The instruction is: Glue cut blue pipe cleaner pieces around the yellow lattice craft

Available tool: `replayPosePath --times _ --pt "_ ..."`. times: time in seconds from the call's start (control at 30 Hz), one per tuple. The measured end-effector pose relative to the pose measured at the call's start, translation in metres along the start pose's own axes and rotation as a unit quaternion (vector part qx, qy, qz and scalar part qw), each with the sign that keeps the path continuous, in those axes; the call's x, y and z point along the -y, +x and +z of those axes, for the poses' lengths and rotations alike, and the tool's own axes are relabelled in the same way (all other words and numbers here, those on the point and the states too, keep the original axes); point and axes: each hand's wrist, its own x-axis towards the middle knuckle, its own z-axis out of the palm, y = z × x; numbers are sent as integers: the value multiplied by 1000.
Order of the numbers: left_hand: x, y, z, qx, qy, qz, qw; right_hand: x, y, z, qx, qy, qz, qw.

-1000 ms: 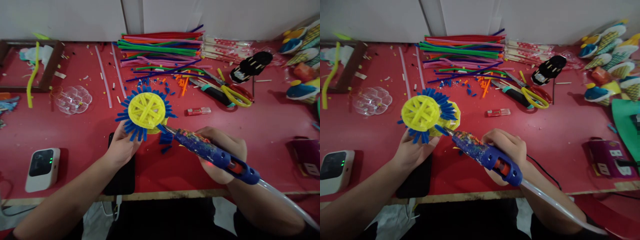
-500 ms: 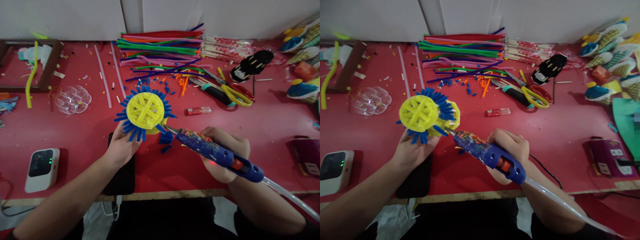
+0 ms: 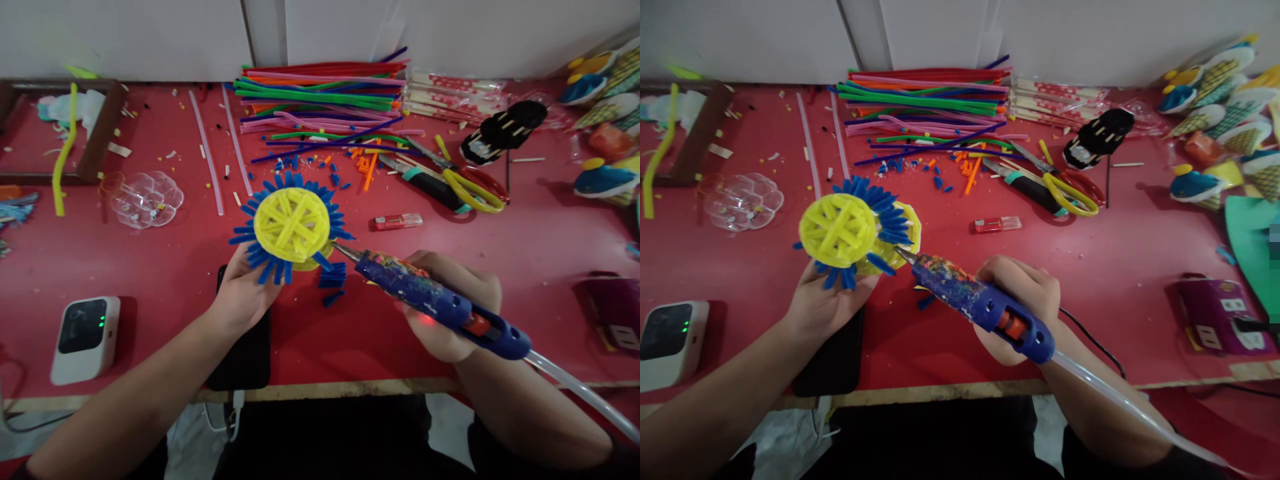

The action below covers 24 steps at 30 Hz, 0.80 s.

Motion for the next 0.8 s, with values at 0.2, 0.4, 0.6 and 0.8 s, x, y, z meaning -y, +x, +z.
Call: replayPosePath --times 0.2,0.4,0.6,0.8 --pt "-2 3 -5 58 -22 -6 998 -2 1 0 3 -20 -11 1000" --pt "-1 8 -2 60 -46 10 997 -9 10 -1 -7 -52 5 999" --pt "-3 11 4 50 -6 27 998 -34 17 -11 95 -180 -2 979" --pt "-2 12 5 49 7 51 997 -49 21 -12 177 -295 -18 939"
